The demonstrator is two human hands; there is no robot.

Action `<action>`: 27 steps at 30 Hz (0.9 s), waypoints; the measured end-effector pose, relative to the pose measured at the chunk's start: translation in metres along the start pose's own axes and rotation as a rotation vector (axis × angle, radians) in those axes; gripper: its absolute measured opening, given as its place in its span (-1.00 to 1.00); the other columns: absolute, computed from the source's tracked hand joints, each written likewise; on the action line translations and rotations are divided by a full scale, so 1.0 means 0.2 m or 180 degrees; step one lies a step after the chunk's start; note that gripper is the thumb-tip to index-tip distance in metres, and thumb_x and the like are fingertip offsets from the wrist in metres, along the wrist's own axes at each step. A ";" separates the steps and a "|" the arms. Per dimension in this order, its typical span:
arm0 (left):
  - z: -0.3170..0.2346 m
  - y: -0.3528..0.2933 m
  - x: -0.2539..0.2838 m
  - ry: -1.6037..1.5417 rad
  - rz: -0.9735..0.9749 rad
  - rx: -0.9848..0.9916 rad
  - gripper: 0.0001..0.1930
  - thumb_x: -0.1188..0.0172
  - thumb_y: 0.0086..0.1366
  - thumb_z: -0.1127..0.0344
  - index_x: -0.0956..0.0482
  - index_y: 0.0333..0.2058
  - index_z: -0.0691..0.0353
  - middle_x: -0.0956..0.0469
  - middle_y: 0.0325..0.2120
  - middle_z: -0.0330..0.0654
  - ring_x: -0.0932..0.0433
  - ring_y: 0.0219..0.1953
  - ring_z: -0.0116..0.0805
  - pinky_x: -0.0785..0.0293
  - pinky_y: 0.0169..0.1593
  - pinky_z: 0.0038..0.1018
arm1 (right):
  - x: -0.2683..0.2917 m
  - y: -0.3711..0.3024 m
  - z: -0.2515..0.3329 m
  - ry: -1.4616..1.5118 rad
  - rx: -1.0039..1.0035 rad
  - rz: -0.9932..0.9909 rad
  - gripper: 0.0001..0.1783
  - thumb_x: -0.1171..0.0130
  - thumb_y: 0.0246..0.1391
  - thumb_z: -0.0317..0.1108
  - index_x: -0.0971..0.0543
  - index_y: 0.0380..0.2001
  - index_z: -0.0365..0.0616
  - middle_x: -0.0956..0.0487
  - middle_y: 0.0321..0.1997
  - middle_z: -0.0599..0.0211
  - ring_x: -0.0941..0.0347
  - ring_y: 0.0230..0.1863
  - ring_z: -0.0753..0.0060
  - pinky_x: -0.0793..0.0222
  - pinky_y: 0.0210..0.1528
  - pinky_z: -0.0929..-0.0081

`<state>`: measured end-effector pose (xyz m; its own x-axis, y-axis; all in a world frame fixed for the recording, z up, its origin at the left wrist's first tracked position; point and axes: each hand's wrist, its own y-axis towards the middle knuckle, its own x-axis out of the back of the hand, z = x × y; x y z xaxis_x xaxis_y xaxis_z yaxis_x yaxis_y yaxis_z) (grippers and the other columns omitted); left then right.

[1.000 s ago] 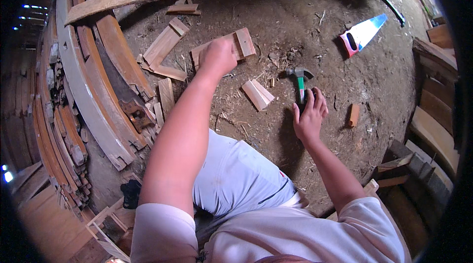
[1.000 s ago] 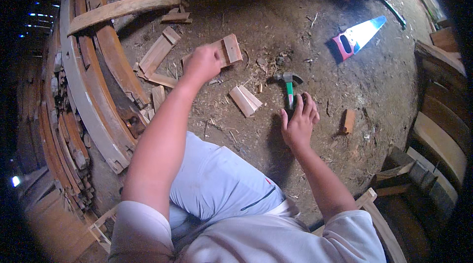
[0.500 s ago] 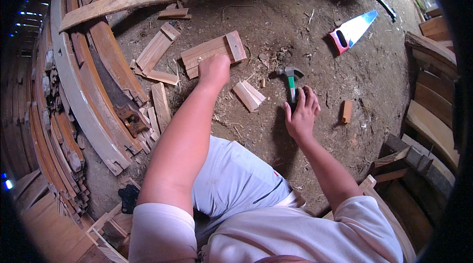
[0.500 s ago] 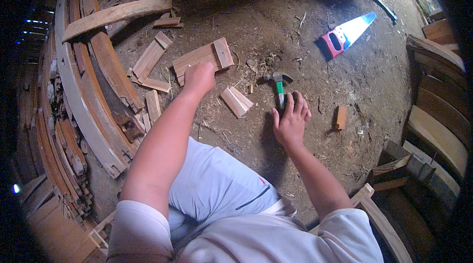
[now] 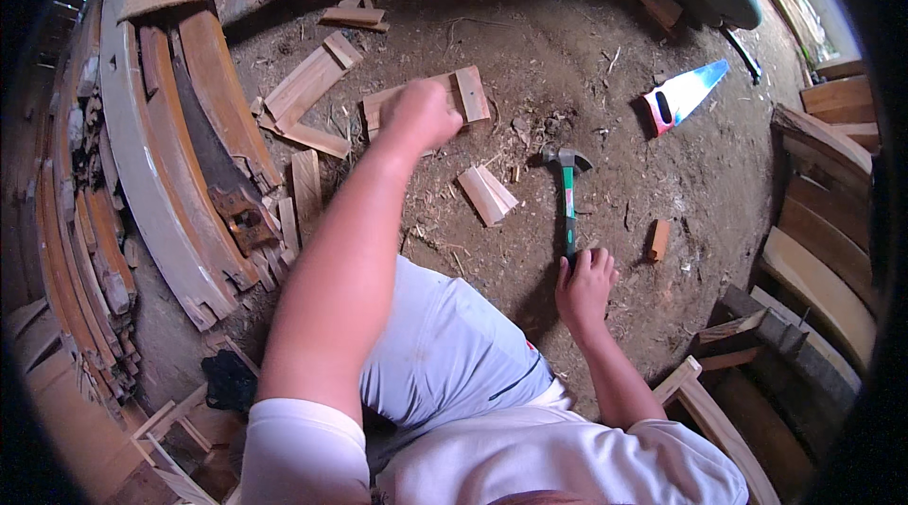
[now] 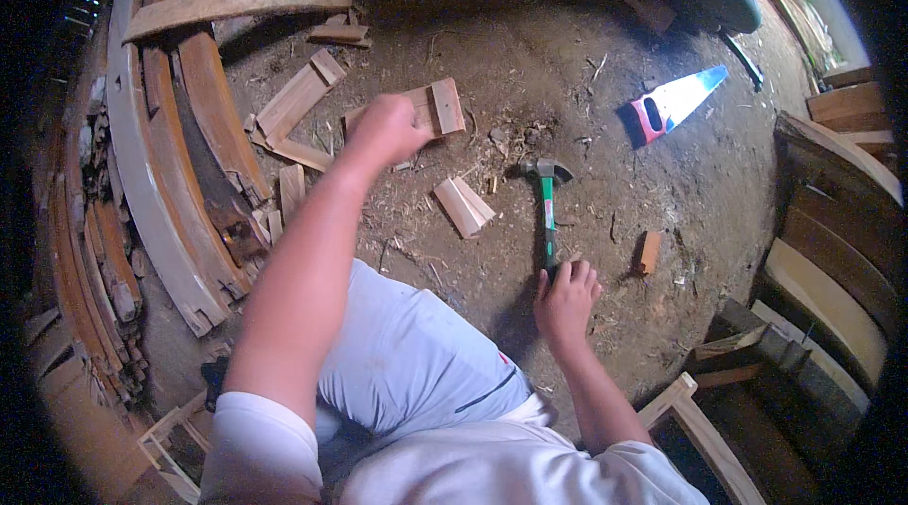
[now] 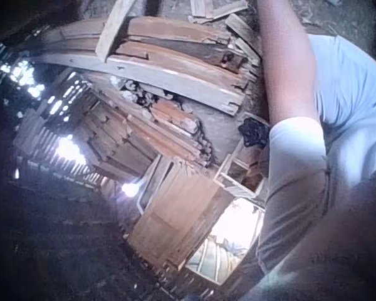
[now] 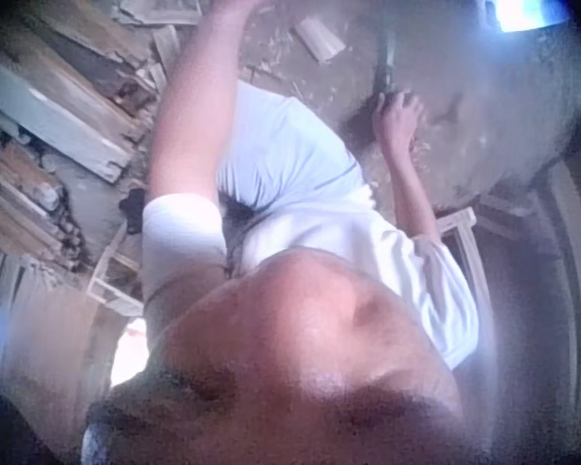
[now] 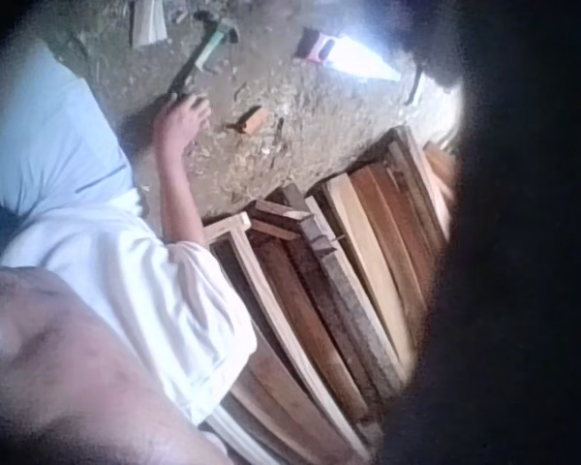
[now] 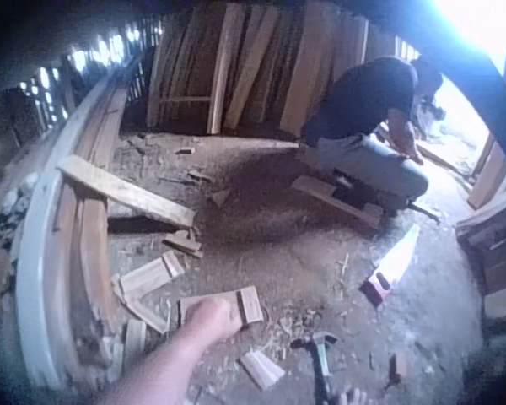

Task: The person sits on the floor and assembles small wooden pieces by aligning them and hammering nails to join them. The person repeatedly picks up pieces, positions them, and uses a hammer to secure the joints.

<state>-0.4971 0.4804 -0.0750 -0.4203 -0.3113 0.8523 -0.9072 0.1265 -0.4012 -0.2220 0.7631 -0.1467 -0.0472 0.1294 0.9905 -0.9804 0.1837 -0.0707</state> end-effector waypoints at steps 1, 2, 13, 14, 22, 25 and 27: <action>0.07 0.01 0.01 -0.0204 -0.0130 -0.0084 -0.72 -0.32 0.24 0.23 -0.76 -0.16 0.26 -0.74 -0.14 0.14 -0.73 -0.02 0.13 -0.66 0.05 -0.09 | -0.01 0.00 -0.01 -0.0036 0.0196 -0.0093 -0.62 -0.27 0.31 -0.11 -0.47 -0.14 -0.22 -0.43 -0.05 -0.05 -0.39 -0.02 -0.13 -0.31 0.02 -0.05; 0.15 0.03 0.02 -0.0407 -0.0271 -0.0182 -0.73 -0.30 0.25 0.23 -0.73 -0.18 0.29 -0.72 -0.15 0.17 -0.72 -0.03 0.16 -0.65 0.05 -0.09 | 0.01 0.02 -0.01 0.0368 -0.0068 0.0191 -0.65 -0.25 0.31 -0.13 -0.47 -0.15 -0.22 -0.43 -0.05 -0.06 -0.40 -0.03 -0.10 -0.33 -0.02 -0.03; 0.33 0.17 -0.13 -0.1586 -0.0385 -0.0647 -0.76 -0.14 0.47 0.25 -0.55 -0.08 0.32 -0.68 -0.13 0.21 -0.67 -0.03 0.19 -0.57 0.00 -0.07 | 0.39 0.24 0.11 0.4430 -0.1530 0.1570 -0.64 0.01 0.46 -0.40 -0.43 0.25 -0.14 -0.45 -0.40 0.46 -0.40 -0.53 0.57 -0.24 -0.60 0.53; 0.31 0.17 -0.13 -0.1544 -0.0083 -0.0631 -0.76 -0.14 0.47 0.24 -0.56 -0.06 0.30 -0.68 -0.12 0.21 -0.66 0.00 0.23 -0.57 0.03 -0.05 | 0.38 0.26 0.14 0.3894 -0.1152 0.1270 -0.62 -0.01 0.46 -0.41 -0.42 0.28 -0.12 -0.45 -0.41 0.44 -0.40 -0.53 0.53 -0.28 -0.58 0.47; 0.27 0.18 -0.14 -0.1343 -0.0208 -0.0611 -0.65 -0.22 0.24 0.41 -0.63 -0.01 0.38 -0.69 -0.07 0.29 -0.68 0.04 0.24 -0.60 0.18 -0.06 | 0.33 0.54 0.42 0.0824 0.0881 0.0215 -0.50 -0.12 0.44 -0.34 -0.35 0.38 -0.06 -0.68 -0.22 -0.20 -0.66 -0.26 -0.36 -0.53 -0.31 -0.11; 0.23 0.17 -0.12 -0.1274 -0.0119 -0.0350 -0.66 -0.24 0.22 0.41 -0.66 -0.02 0.37 -0.69 -0.06 0.28 -0.68 0.04 0.23 -0.61 0.17 -0.06 | 0.24 0.57 0.41 0.0385 0.0890 0.0377 -0.50 -0.14 0.43 -0.34 -0.37 0.37 -0.06 -0.68 -0.21 -0.21 -0.67 -0.28 -0.35 -0.58 -0.32 -0.11; 0.25 0.17 -0.11 -0.1286 -0.0131 -0.0422 -0.67 -0.24 0.22 0.42 -0.66 -0.04 0.38 -0.69 -0.07 0.29 -0.68 0.04 0.22 -0.61 0.16 -0.04 | 0.25 0.56 0.42 0.0635 0.0919 0.0181 -0.49 -0.15 0.43 -0.33 -0.36 0.37 -0.06 -0.68 -0.22 -0.20 -0.68 -0.28 -0.34 -0.58 -0.33 -0.11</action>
<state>-0.5179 0.4442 -0.1235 -0.3673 -0.6593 0.6561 -0.9285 0.2183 -0.3005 -0.3497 0.7089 -0.0961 -0.0931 0.3246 0.9413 -0.9922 -0.1087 -0.0606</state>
